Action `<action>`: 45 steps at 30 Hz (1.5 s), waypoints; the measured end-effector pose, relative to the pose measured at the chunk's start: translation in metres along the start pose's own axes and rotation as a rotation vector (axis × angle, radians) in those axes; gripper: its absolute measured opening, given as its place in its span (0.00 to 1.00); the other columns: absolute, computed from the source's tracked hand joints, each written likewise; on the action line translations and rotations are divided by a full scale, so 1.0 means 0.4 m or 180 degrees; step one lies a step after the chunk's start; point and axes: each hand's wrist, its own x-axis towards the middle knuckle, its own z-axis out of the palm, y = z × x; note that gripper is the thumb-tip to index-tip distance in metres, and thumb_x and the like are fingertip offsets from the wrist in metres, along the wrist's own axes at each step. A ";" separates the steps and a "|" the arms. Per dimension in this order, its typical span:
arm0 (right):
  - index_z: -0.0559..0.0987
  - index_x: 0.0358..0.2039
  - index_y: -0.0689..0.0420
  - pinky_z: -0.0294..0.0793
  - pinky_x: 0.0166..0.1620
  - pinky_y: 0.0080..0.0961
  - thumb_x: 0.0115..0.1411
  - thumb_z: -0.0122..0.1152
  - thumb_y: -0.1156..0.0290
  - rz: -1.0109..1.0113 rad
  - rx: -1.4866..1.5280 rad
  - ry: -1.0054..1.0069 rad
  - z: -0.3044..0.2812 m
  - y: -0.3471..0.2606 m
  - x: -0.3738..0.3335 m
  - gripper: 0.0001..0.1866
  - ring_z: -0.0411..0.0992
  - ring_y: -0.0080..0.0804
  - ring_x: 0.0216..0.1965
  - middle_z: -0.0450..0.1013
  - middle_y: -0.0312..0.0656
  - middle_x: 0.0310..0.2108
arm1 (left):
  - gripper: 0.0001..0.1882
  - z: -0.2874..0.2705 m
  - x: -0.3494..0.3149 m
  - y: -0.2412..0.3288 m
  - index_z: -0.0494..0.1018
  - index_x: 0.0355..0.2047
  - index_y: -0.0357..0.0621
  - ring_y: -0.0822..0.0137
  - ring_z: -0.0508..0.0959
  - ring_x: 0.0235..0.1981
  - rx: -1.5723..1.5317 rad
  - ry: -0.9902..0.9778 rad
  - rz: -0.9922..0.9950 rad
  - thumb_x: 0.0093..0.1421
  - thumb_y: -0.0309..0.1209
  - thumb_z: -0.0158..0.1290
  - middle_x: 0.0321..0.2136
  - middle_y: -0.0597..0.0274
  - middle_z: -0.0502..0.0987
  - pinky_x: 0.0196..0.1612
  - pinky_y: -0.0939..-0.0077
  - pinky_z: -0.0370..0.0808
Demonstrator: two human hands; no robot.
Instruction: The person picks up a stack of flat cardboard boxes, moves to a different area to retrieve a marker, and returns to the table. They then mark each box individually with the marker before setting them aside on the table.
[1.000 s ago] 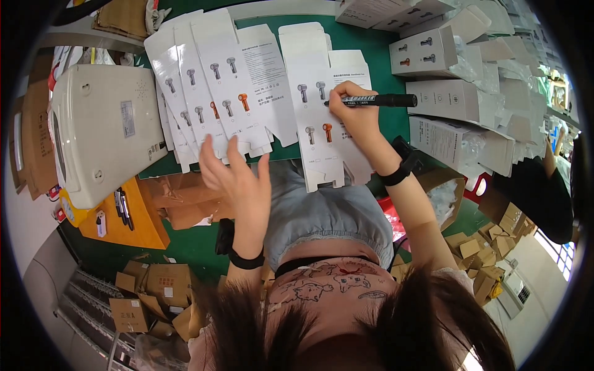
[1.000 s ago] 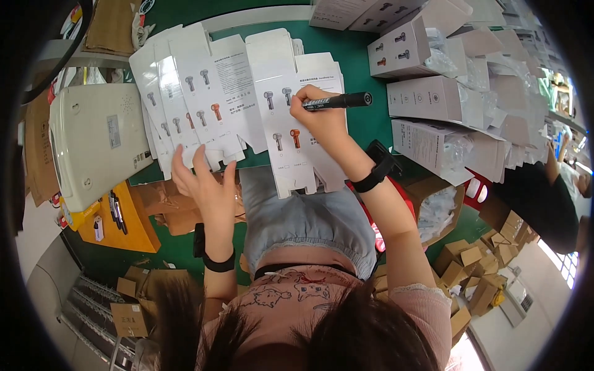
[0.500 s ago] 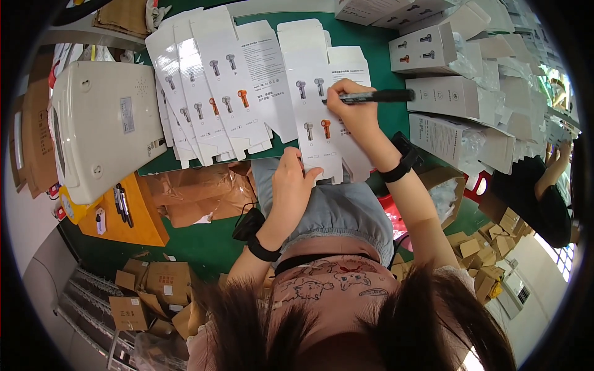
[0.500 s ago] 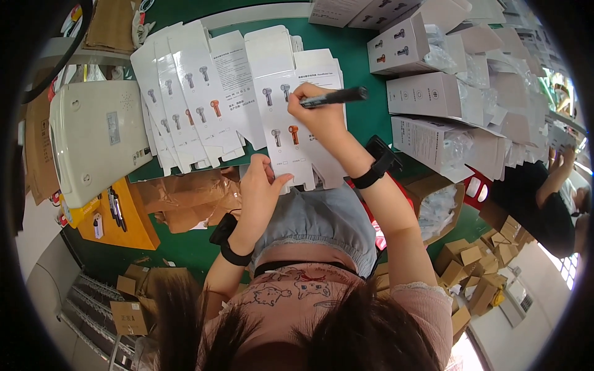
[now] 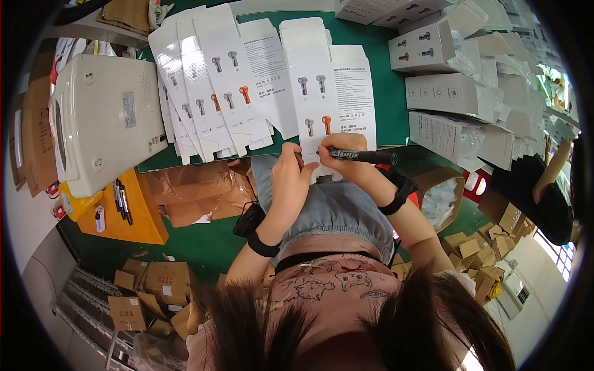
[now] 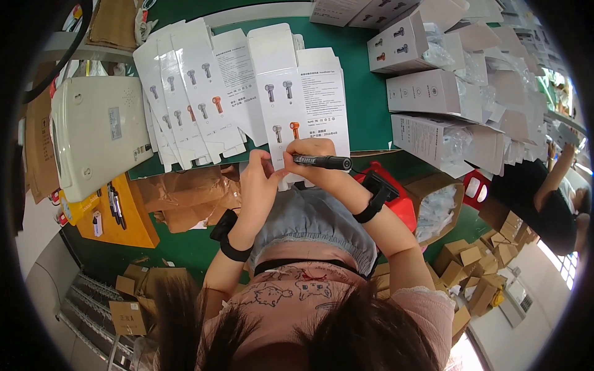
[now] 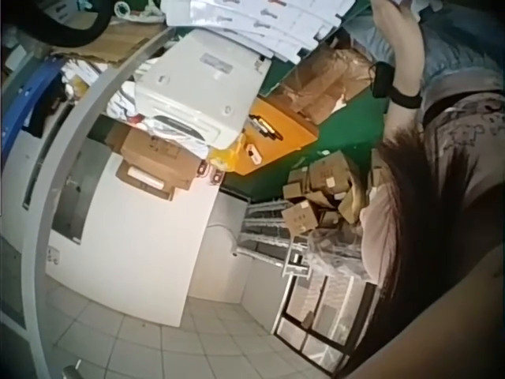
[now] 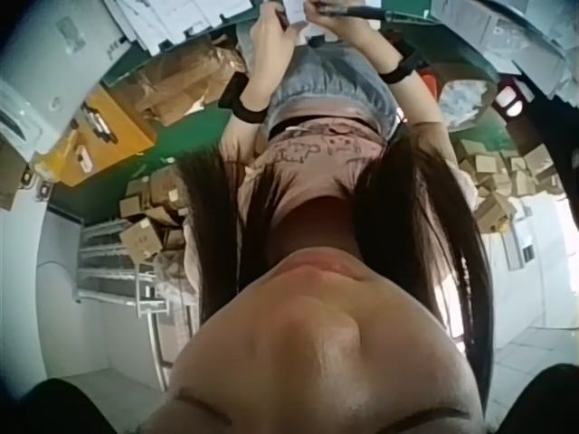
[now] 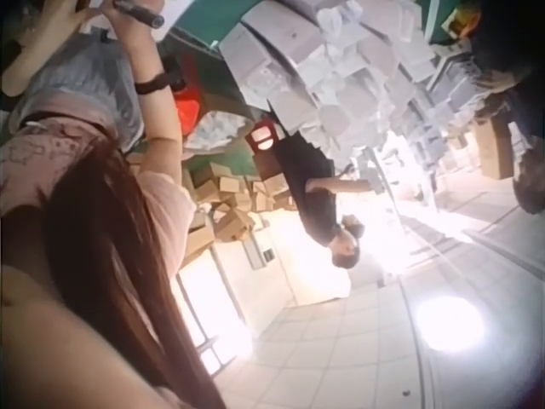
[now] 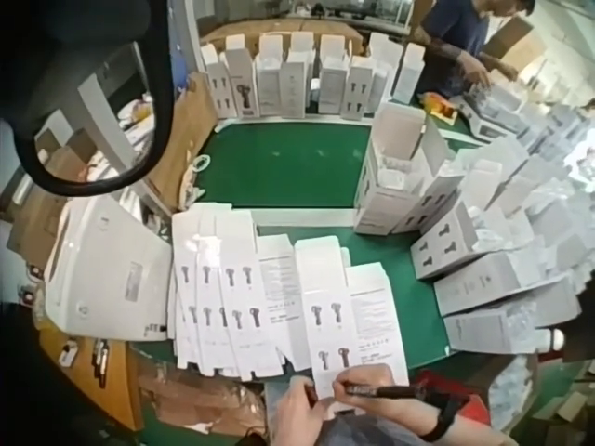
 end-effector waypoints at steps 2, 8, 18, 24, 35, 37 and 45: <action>0.72 0.17 0.59 0.65 0.20 0.20 0.40 0.59 0.78 -0.0034 -0.0051 -0.0015 0.001 0.002 0.000 0.03 0.67 0.30 0.14 0.67 0.40 0.13 | 0.17 0.000 0.000 -0.003 0.58 0.29 0.36 0.54 0.67 0.18 -0.0019 -0.0008 -0.0035 0.42 0.21 0.55 0.16 0.53 0.64 0.22 0.65 0.63; 0.72 0.17 0.58 0.64 0.18 0.21 0.40 0.59 0.77 -0.0204 -0.0125 -0.0011 0.005 0.011 -0.003 0.04 0.66 0.31 0.13 0.66 0.39 0.12 | 0.18 0.001 0.001 -0.008 0.58 0.30 0.36 0.54 0.66 0.17 -0.0038 -0.0023 -0.0026 0.42 0.21 0.55 0.16 0.53 0.64 0.22 0.65 0.63; 0.69 0.21 0.62 0.64 0.21 0.15 0.52 0.49 0.76 0.0487 0.1827 0.1200 -0.076 -0.050 0.011 0.06 0.67 0.21 0.17 0.68 0.39 0.16 | 0.09 -0.136 -0.018 0.007 0.67 0.27 0.34 0.74 0.72 0.22 -0.1523 -0.0151 -0.0523 0.44 0.19 0.54 0.22 0.61 0.73 0.26 0.83 0.68; 0.69 0.22 0.62 0.63 0.21 0.14 0.53 0.49 0.74 0.0826 0.1567 0.1406 -0.136 -0.018 0.100 0.06 0.66 0.19 0.17 0.68 0.39 0.16 | 0.13 -0.363 0.002 -0.026 0.69 0.34 0.36 0.74 0.71 0.27 -0.0580 0.0981 -0.0269 0.46 0.21 0.54 0.26 0.60 0.70 0.30 0.81 0.69; 0.72 0.20 0.65 0.61 0.21 0.12 0.48 0.54 0.76 0.0829 0.0527 0.0516 -0.042 0.034 0.168 0.05 0.62 0.13 0.17 0.67 0.33 0.14 | 0.19 -0.072 0.016 0.018 0.64 0.28 0.37 0.63 0.67 0.19 0.0602 0.0150 0.0336 0.42 0.33 0.60 0.17 0.58 0.65 0.23 0.74 0.66; 0.72 0.20 0.65 0.60 0.21 0.11 0.47 0.55 0.77 0.0709 0.0427 0.0592 -0.042 0.036 0.165 0.05 0.61 0.12 0.16 0.67 0.33 0.14 | 0.19 -0.038 0.008 0.001 0.64 0.27 0.36 0.63 0.67 0.18 0.0588 0.0054 0.0336 0.42 0.32 0.60 0.17 0.58 0.66 0.22 0.74 0.65; 0.73 0.18 0.61 0.61 0.20 0.13 0.45 0.57 0.75 0.0587 0.0320 0.0676 -0.036 0.034 0.166 0.04 0.63 0.16 0.14 0.67 0.35 0.12 | 0.19 -0.007 0.000 -0.015 0.61 0.26 0.36 0.62 0.67 0.17 0.0423 -0.0193 0.0206 0.42 0.30 0.60 0.17 0.55 0.66 0.20 0.73 0.65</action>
